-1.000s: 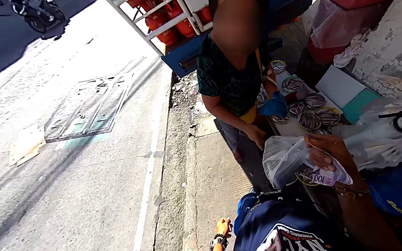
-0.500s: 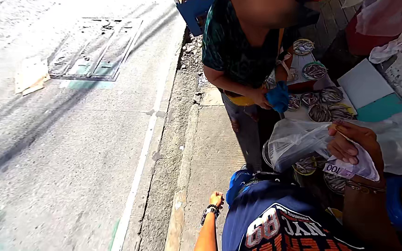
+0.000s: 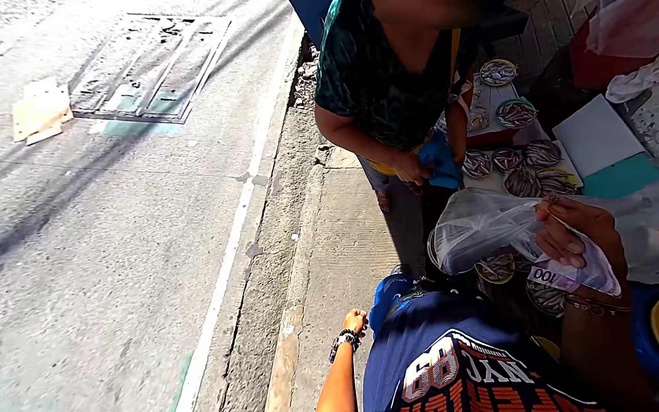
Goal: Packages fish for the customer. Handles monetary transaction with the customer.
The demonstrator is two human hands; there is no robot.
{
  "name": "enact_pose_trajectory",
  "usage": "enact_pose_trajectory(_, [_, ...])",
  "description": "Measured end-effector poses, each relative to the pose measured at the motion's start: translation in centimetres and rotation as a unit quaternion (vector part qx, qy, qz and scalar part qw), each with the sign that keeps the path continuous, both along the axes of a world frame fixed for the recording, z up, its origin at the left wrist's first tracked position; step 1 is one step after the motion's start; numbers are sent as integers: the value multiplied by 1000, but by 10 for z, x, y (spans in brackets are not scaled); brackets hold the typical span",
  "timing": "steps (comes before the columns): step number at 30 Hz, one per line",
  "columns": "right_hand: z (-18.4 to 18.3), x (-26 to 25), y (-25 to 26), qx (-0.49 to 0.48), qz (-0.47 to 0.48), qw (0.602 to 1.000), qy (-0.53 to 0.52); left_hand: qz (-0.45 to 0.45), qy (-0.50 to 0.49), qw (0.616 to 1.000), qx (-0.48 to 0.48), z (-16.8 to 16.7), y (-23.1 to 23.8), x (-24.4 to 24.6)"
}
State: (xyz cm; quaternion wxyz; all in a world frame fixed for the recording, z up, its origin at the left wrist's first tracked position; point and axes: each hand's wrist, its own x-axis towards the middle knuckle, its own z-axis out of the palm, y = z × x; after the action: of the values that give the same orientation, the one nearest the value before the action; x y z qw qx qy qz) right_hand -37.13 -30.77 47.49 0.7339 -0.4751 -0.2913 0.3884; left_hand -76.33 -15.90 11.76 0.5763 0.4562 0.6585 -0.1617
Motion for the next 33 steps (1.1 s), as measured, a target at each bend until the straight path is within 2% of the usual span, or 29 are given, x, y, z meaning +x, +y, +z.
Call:
enact_pose_trajectory(17, [-8, 4, -9, -9, 4, 1000, 1, -37, 20, 999, 3, -4, 19, 4])
enact_pose_trajectory(25, [-3, 2, -8, -35, -28, 999, 6, -27, 16, 999, 8, 1, 31, 13])
enact_pose_trajectory(30, [-1, 10, -2, -48, -45, 998, 2, 40, -43, 998, 38, 8, 47, 33])
enact_pose_trajectory(33, [-13, 11, 8, -44, -80, 995, 31, 88, -103, 989, 61, 25, 59, 57])
